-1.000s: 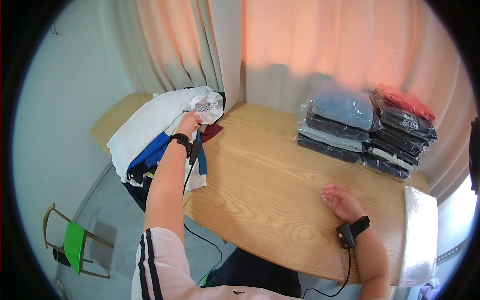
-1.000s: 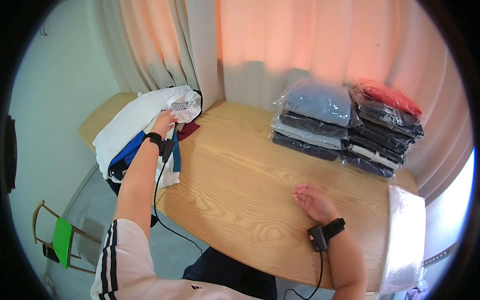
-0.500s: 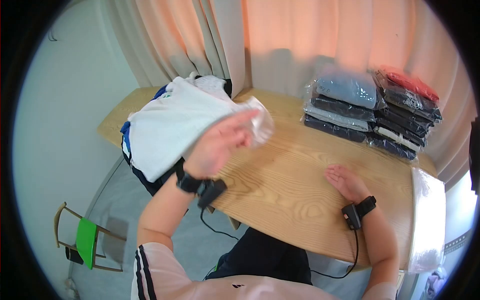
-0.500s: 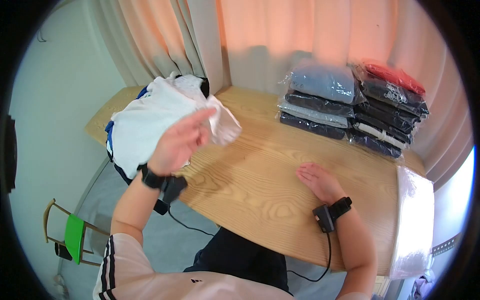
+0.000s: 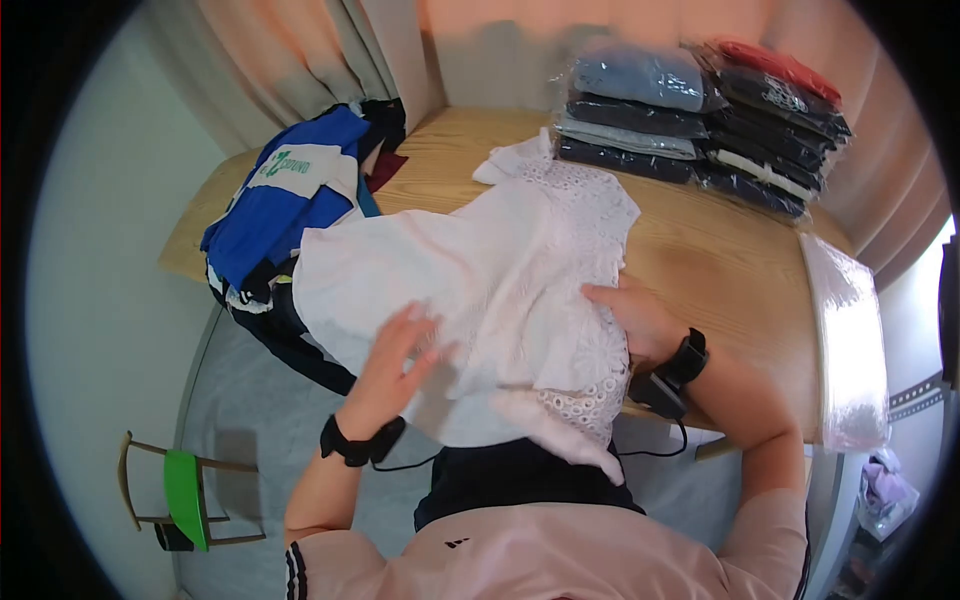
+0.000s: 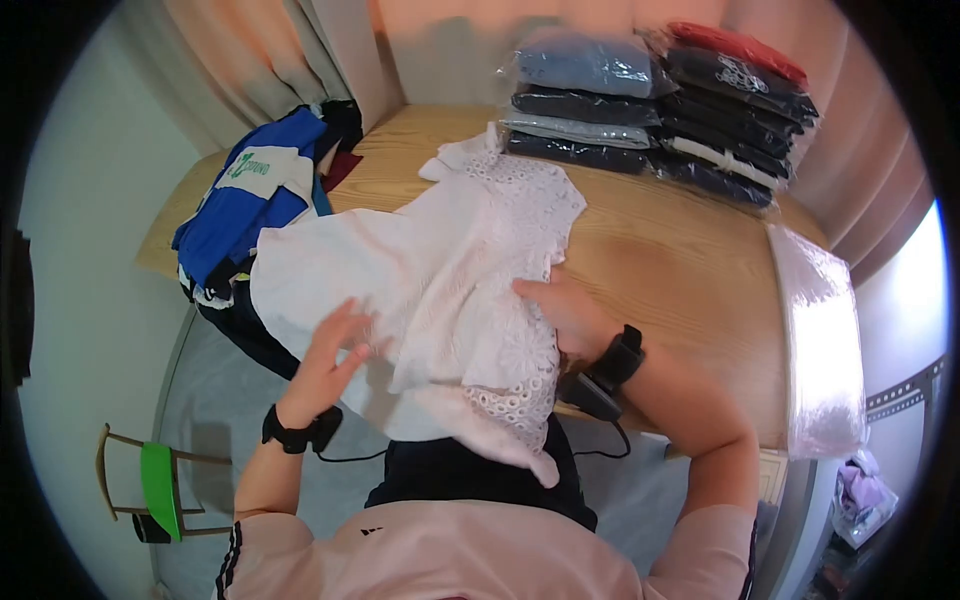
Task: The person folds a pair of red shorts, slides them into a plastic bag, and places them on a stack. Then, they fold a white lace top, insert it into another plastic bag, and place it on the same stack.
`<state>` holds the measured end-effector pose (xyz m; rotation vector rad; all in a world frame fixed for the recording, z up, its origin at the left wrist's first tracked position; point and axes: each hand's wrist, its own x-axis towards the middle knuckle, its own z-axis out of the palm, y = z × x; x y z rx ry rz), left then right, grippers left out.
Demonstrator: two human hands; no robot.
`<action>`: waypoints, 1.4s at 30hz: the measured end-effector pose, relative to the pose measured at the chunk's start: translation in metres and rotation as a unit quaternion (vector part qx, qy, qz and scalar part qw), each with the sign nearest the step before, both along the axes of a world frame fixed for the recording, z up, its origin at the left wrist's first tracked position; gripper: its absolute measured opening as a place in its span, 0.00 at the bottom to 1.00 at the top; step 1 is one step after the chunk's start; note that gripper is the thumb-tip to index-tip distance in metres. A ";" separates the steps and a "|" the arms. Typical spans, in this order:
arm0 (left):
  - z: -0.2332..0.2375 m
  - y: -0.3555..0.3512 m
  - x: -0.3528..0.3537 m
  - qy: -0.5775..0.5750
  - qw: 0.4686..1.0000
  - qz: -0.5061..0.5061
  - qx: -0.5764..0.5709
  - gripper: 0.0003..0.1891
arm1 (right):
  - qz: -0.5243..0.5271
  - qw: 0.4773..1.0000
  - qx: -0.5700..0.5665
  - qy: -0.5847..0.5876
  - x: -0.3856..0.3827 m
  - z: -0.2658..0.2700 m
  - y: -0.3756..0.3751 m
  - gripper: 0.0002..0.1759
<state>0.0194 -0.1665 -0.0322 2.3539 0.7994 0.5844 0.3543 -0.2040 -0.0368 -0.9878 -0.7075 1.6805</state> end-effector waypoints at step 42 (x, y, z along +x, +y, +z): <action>0.031 0.191 0.126 0.326 0.942 -0.070 0.045 0.37 | -0.180 0.762 -0.062 -0.619 0.263 0.013 0.036 0.11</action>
